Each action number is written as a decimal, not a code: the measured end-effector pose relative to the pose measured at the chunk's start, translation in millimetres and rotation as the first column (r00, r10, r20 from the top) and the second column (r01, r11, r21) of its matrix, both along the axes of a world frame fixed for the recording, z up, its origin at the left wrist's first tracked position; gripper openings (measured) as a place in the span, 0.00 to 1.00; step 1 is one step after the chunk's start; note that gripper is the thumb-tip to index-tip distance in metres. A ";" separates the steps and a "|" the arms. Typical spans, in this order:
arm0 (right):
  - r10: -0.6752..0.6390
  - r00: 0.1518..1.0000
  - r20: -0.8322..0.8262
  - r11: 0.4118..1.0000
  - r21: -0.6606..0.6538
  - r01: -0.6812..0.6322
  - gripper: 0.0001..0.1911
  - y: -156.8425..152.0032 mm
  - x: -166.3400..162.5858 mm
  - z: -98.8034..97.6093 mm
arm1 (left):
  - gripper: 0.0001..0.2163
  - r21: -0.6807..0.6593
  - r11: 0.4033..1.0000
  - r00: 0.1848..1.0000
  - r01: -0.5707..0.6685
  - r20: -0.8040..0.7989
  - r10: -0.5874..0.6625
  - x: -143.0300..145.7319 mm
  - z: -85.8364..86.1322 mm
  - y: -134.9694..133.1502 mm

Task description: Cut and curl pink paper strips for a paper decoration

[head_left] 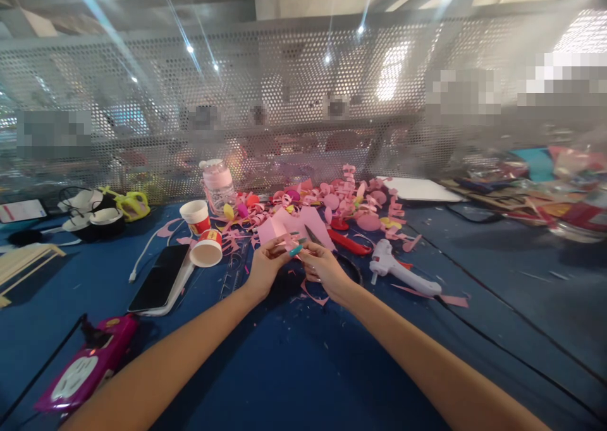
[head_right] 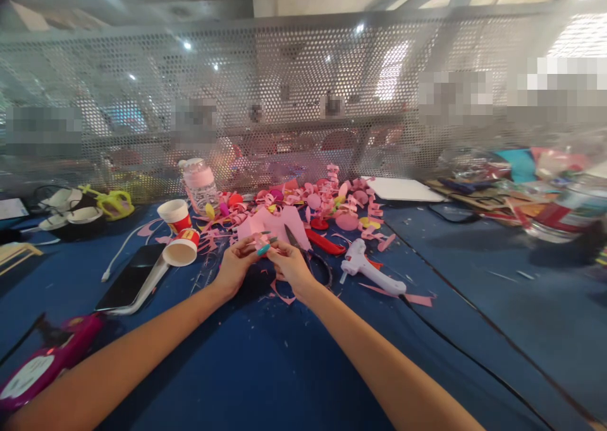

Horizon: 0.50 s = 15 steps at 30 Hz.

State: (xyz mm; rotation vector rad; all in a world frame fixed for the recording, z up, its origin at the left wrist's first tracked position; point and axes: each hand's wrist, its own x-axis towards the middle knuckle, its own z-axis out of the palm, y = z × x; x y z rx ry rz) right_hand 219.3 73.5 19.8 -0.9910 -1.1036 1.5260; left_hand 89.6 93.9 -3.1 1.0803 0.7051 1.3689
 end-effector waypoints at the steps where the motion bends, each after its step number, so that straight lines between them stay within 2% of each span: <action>1: 0.005 1.000 0.005 1.000 0.000 -0.005 0.19 0.1 0.2 0.6 | 0.20 -0.014 1.000 1.000 -0.023 0.012 0.024 0.0 -1.2 0.9; 7: -0.021 0.997 0.069 1.000 -0.017 0.022 0.24 3.2 -3.0 -2.2 | 0.18 -0.029 0.996 0.996 -0.079 0.035 0.081 -1.1 -3.9 3.2; 9: -0.047 0.992 0.115 0.999 0.019 0.045 0.25 4.9 -3.6 -5.5 | 0.18 -0.024 0.994 0.995 -0.103 0.016 0.103 -1.8 -3.3 2.9; 12: -0.142 0.966 0.217 0.975 0.200 0.098 0.22 6.2 -3.2 -9.8 | 0.18 -0.012 0.994 0.994 -0.105 0.005 0.105 -2.2 -2.1 1.7; 15: -0.272 0.915 0.299 0.905 0.403 0.138 0.18 3.9 -3.7 -10.9 | 0.18 0.013 0.995 0.995 -0.100 -0.001 0.100 -1.6 -2.0 0.9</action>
